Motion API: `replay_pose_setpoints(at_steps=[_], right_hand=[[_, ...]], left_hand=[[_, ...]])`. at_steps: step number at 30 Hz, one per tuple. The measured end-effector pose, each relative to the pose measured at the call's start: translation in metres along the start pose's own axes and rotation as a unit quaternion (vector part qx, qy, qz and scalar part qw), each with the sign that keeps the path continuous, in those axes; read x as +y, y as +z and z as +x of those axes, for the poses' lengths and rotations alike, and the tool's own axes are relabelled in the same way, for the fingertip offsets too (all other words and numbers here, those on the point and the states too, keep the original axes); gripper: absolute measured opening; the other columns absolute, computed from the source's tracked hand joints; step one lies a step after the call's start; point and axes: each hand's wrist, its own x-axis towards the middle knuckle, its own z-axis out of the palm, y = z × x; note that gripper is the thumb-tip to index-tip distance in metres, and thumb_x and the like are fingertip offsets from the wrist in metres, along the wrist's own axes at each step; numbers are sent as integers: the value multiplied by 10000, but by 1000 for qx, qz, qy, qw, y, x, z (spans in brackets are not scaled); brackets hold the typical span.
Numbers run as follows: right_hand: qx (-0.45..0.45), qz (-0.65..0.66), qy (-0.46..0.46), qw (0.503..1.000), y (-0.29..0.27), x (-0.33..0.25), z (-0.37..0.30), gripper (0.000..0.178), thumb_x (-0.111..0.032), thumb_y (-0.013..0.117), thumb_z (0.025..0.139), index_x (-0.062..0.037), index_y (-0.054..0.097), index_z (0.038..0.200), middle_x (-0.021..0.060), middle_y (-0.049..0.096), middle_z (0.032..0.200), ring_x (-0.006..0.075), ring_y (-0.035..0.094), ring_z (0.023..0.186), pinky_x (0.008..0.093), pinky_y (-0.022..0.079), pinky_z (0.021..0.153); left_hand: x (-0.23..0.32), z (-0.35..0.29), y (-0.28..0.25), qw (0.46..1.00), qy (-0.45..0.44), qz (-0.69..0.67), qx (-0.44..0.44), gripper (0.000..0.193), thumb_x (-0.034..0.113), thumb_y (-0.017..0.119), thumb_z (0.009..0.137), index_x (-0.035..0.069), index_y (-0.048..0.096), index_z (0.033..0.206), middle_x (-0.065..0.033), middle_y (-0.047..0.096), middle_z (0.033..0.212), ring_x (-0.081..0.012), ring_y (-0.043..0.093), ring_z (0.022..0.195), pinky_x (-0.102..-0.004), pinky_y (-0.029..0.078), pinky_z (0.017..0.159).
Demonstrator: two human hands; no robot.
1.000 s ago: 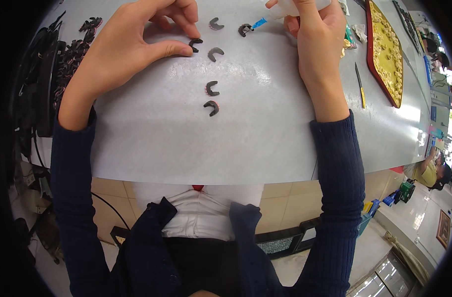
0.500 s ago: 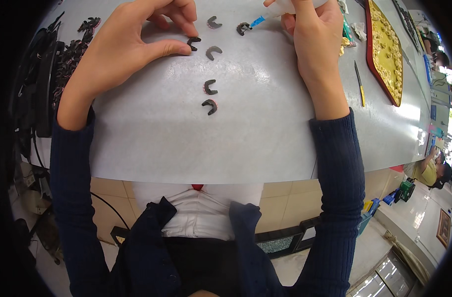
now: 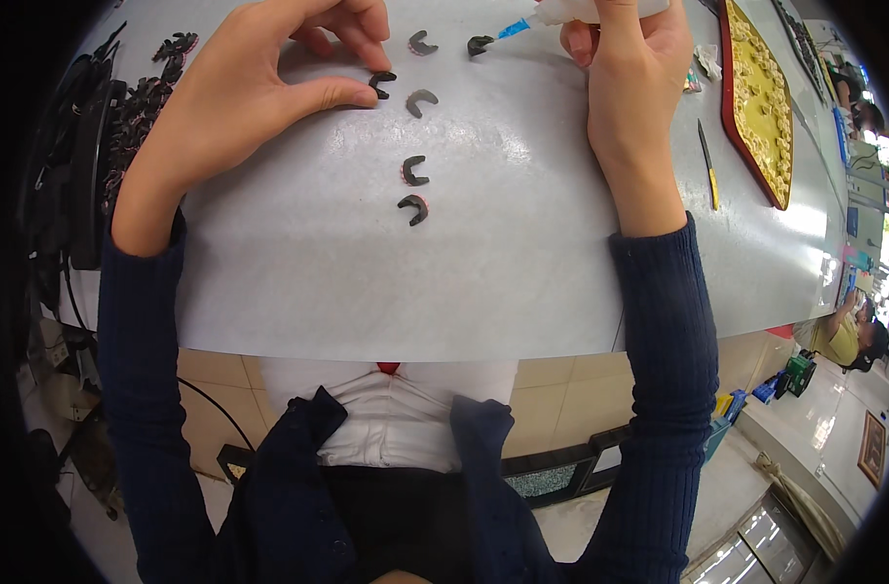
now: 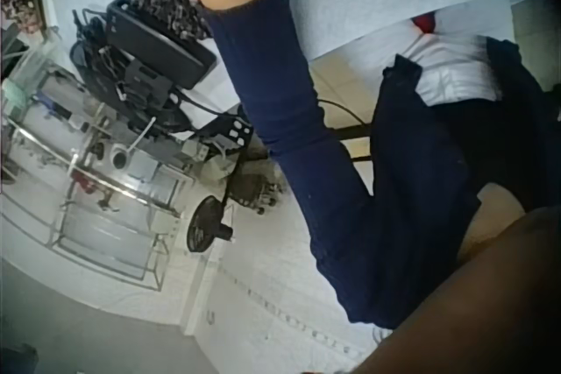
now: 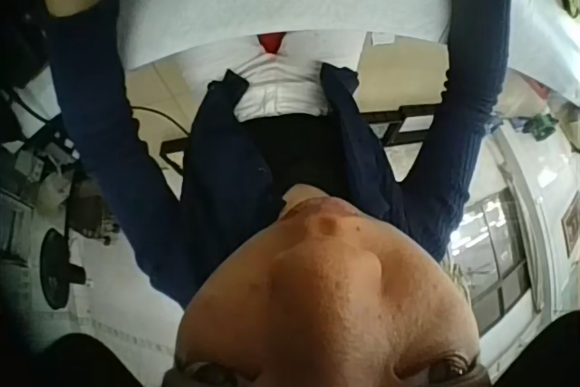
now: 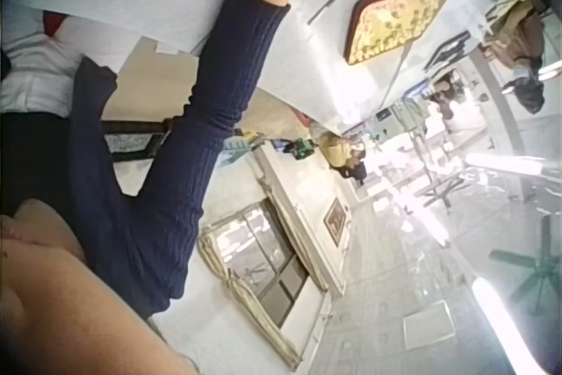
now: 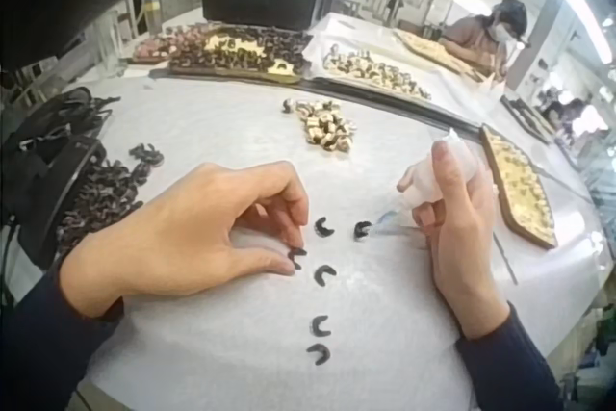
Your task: The person applies glue from a bottle onto small curved pieces, joins them to miniature white pieces to assemble toy components, and sorts more pieces on the table.
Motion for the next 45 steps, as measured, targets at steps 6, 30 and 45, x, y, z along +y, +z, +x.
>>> replay_pose_setpoints(at_steps=[6, 30, 45], right_hand=[[16, 8, -49, 999, 2, 0, 0, 303, -362, 556, 1033, -67, 572, 965, 65, 644, 804, 33, 434, 568, 175, 313, 490], [115, 174, 76, 975, -5, -6, 15, 217, -303, 558, 1018, -93, 561, 965, 72, 660, 806, 70, 466, 544, 204, 339, 482], [159, 220, 44, 962, -15, 20, 23, 299, -347, 626, 978, -64, 531, 954, 123, 719, 848, 54, 440, 521, 220, 325, 465]], left_hand=[[1, -2, -2, 1000, 5, -8, 1, 267, 7, 754, 819, -2, 558, 999, -121, 676, 955, -218, 699, 941, -325, 555, 906], [-11, 0, 5, 981, 141, 106, 83, 228, 109, 751, 834, 13, 610, 985, -97, 681, 908, -223, 674, 854, -300, 538, 756], [29, 25, 64, 920, 40, 318, 227, 370, 140, 839, 727, 56, 565, 961, -81, 651, 879, -279, 542, 870, -395, 452, 783]])
